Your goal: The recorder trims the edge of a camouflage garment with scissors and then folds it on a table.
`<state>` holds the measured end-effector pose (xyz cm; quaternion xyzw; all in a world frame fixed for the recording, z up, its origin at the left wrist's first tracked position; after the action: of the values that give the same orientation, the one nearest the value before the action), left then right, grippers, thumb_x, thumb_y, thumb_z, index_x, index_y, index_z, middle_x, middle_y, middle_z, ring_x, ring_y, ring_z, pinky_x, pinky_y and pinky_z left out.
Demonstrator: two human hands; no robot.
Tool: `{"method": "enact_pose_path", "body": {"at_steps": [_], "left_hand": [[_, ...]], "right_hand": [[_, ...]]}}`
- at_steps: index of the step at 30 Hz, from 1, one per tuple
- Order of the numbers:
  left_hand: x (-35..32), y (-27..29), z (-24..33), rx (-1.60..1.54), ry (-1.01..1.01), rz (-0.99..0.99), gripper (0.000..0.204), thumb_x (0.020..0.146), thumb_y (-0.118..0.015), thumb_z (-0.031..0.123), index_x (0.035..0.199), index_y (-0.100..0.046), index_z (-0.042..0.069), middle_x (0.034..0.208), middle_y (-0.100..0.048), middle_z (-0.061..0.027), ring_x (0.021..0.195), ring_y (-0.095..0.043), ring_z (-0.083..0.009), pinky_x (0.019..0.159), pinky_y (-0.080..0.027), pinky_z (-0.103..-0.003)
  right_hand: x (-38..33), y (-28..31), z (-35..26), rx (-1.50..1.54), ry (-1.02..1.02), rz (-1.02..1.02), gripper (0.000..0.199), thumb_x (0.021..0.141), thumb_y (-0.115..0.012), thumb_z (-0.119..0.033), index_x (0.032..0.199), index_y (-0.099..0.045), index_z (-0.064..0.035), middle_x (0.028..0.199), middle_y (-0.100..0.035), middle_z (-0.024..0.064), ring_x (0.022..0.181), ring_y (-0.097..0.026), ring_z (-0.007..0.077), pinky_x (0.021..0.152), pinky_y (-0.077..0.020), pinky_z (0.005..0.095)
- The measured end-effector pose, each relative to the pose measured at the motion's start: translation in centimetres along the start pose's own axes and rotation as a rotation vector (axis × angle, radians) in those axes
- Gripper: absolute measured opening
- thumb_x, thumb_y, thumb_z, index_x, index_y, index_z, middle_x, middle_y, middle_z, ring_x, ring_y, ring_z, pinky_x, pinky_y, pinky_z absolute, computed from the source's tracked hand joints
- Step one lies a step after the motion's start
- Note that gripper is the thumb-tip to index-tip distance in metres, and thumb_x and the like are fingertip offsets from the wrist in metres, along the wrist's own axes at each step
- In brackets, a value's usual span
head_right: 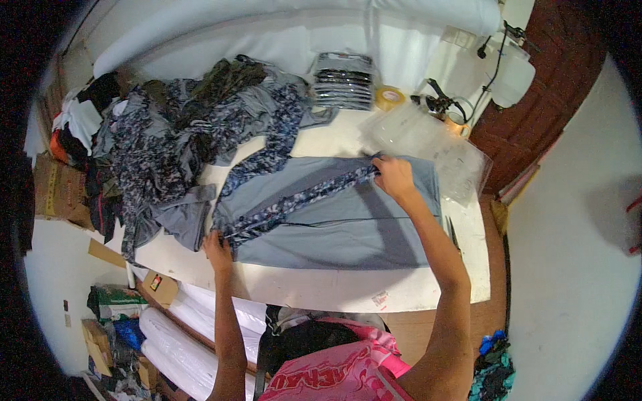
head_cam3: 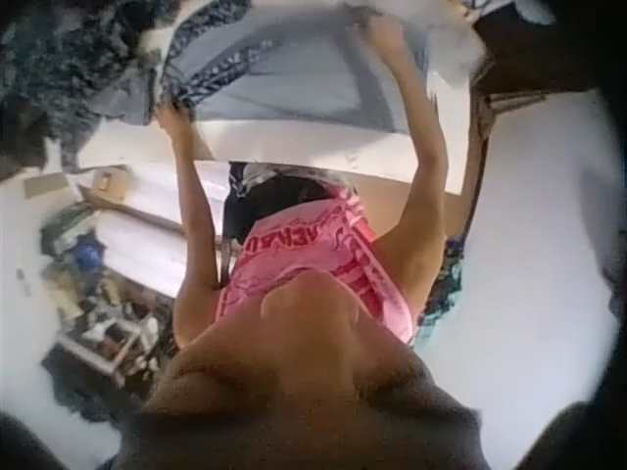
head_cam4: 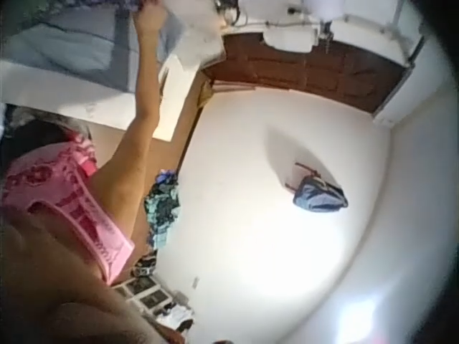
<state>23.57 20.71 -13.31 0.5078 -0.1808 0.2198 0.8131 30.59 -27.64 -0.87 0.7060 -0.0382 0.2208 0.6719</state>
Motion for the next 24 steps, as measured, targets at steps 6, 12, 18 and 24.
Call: {"method": "enact_pose_path", "body": {"at_steps": [6,12,18,24], "left_hand": [[0.4,0.1,0.2,-0.019,0.003,-0.003,0.024,0.066,-0.061,-0.002,0.088,-0.055,0.005,0.091,-0.056,-0.0101,0.095,-0.050,-0.0335,0.086,-0.036,-0.045],[0.8,1.5,0.0,0.034,-0.030,0.019,0.026,0.063,-0.061,-0.005,0.086,-0.055,0.005,0.088,-0.055,-0.0105,0.091,-0.050,-0.0339,0.083,-0.038,-0.045],[1.0,1.8,0.7,0.032,-0.042,-0.077,0.025,0.067,-0.061,-0.002,0.089,-0.053,0.007,0.093,-0.054,-0.0090,0.096,-0.051,-0.0323,0.084,-0.036,-0.045],[2.0,1.6,-1.7,0.112,-0.076,-0.045,0.022,0.069,-0.058,-0.001,0.089,-0.053,0.007,0.087,-0.055,-0.0081,0.092,-0.051,-0.0322,0.086,-0.036,-0.045]], "right_hand": [[-16.0,0.3,5.3,0.043,-0.304,0.137,0.043,0.060,-0.065,-0.008,0.103,-0.066,-0.0130,0.087,-0.059,0.0086,0.070,-0.061,0.0320,0.061,-0.0493,0.0425],[-23.3,-2.0,5.8,0.051,-0.432,0.090,0.042,0.063,-0.066,-0.007,0.105,-0.065,-0.0123,0.090,-0.060,0.0091,0.070,-0.062,0.0328,0.061,-0.0499,0.0417],[-25.6,-0.8,7.2,0.117,-0.519,0.163,0.026,0.066,-0.067,-0.005,0.092,-0.066,-0.0099,0.091,-0.061,0.0081,0.073,-0.063,0.0310,0.063,-0.0511,0.0390],[-15.6,4.5,7.6,0.199,-0.388,0.370,0.021,0.069,-0.062,0.002,0.087,-0.064,-0.0075,0.087,-0.061,0.0090,0.072,-0.062,0.0296,0.063,-0.0507,0.0368]]}}
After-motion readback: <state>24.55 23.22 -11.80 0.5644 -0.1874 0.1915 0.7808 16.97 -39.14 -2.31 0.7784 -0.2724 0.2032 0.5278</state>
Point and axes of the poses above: each hand's wrist, its own x-axis towards the middle knuckle, its own y-axis out of the back of the hand, z = x × y, the point moved 8 cm from there along x, towards the middle knuckle
